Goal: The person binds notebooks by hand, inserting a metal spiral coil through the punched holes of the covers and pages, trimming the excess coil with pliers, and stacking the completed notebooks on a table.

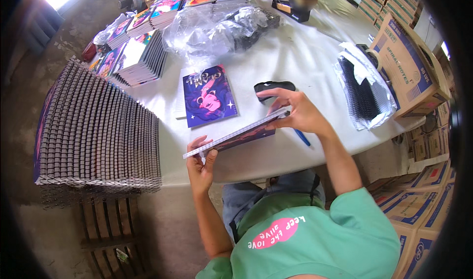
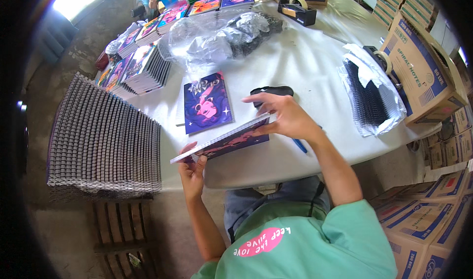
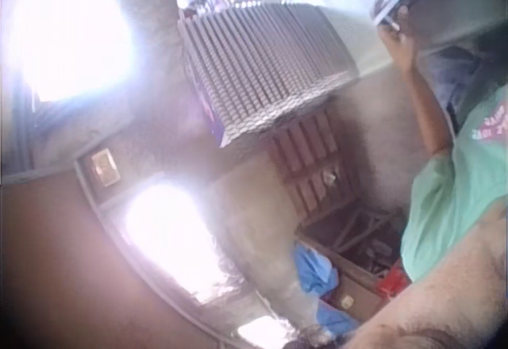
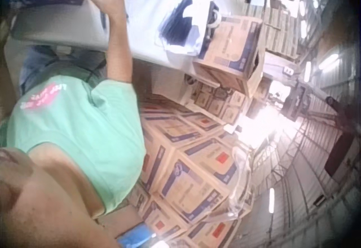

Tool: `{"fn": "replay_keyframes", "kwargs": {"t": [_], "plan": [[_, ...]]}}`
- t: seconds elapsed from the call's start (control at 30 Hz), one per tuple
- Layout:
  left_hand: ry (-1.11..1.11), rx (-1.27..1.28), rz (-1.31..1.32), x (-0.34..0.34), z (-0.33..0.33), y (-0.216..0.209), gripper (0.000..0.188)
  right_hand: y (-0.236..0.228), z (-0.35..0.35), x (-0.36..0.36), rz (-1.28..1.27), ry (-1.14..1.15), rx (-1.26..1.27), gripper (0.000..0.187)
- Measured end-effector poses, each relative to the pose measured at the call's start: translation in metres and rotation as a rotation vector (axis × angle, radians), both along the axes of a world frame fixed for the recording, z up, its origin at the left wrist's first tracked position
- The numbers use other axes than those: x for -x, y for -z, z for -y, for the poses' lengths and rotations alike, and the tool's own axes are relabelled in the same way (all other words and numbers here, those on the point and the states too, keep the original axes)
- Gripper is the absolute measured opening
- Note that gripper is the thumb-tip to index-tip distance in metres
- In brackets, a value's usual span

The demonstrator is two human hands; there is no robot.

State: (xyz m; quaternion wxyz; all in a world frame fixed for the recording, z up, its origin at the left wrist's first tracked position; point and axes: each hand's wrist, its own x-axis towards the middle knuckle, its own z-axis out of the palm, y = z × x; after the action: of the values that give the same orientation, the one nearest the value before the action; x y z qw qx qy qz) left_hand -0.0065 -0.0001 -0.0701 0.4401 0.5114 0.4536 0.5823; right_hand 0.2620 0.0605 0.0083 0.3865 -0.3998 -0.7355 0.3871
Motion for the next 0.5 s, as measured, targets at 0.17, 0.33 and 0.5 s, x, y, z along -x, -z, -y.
{"fn": "replay_keyframes", "kwargs": {"t": [0.17,0.33,0.5], "plan": [[-0.198,0.001,0.039,-0.019,-0.014,0.004,0.06,0.067,0.011,0.028,-0.34,0.028,0.252,0.027],[-0.269,-0.009,-0.018,-0.025,-0.001,0.006,0.072,0.08,0.014,0.02,-0.189,0.039,0.287,0.028],[-0.718,-0.56,-0.543,-0.077,-0.007,-0.033,0.077,0.08,0.019,0.019,-0.086,0.036,0.264,0.028]]}}
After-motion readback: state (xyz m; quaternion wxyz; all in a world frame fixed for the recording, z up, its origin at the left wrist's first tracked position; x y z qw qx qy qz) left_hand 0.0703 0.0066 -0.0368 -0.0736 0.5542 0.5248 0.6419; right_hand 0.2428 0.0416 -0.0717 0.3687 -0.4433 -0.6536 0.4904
